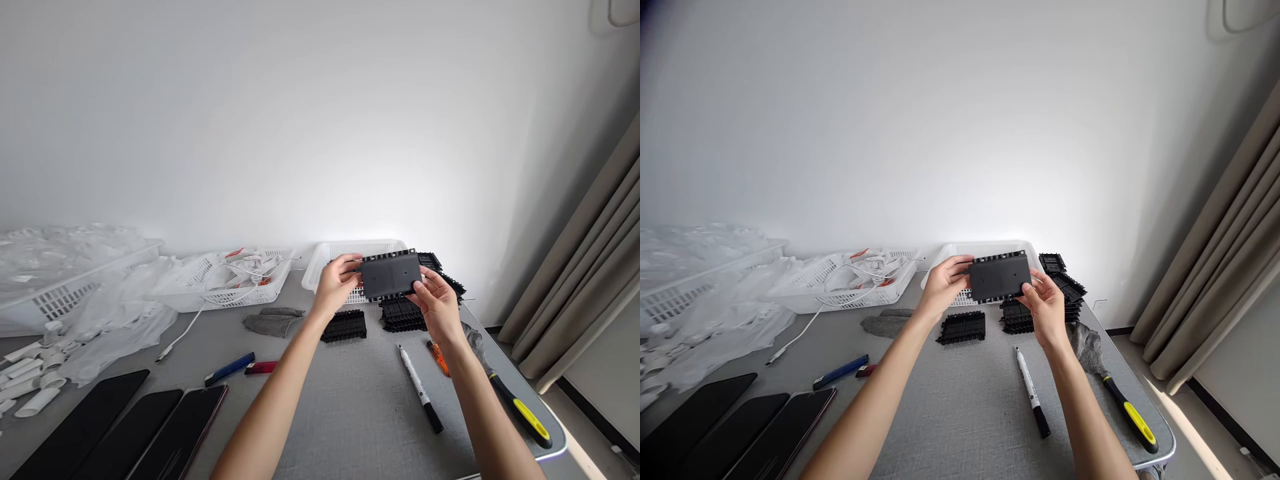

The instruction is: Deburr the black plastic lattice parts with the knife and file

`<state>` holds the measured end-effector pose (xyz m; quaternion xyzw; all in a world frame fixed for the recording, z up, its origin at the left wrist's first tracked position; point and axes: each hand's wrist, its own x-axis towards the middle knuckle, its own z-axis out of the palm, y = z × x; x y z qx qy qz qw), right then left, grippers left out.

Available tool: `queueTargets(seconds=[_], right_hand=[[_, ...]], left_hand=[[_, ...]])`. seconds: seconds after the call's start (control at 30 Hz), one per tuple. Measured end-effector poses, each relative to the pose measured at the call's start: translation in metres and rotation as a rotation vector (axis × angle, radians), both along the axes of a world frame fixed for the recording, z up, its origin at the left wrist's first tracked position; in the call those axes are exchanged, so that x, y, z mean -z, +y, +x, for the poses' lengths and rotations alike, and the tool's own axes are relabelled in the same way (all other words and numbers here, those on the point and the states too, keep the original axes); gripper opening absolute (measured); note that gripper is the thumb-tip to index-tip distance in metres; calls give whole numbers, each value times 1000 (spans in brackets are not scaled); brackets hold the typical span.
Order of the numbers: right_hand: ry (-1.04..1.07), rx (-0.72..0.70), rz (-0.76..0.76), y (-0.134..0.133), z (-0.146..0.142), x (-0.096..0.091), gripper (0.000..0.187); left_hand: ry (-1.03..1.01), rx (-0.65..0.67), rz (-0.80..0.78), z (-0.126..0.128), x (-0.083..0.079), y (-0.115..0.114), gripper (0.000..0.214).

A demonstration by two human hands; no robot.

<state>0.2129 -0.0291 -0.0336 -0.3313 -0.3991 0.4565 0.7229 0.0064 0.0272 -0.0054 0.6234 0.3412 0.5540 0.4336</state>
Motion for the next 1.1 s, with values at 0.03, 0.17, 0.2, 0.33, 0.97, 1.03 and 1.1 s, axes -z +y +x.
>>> queueTargets(seconds=[0.03,0.17,0.2,0.33,0.97,1.03,1.1], right_hand=[[22,32,13,1,0,1,41],[12,41,46,3,-5,6,34],[-22,23,48,2,-7,7,33],[-362,104,0,-12,2,19,35],[-1647,560,-551,-124,154,163,61],[-1688,586,-515,-118,156,161,58],[-1728,584,-462,-107,157,159,54]], left_hand=[[-3,144,-83,-2,-2,0,43],[9,415,-124,2,-5,-6,48],[19,369,-101,5,-4,-8,48],[36,216,-41,13,0,-9,48],[53,153,-79,5,-8,-8,43],[50,157,-81,5,-8,-8,42],[45,156,-82,5,-8,-9,43]])
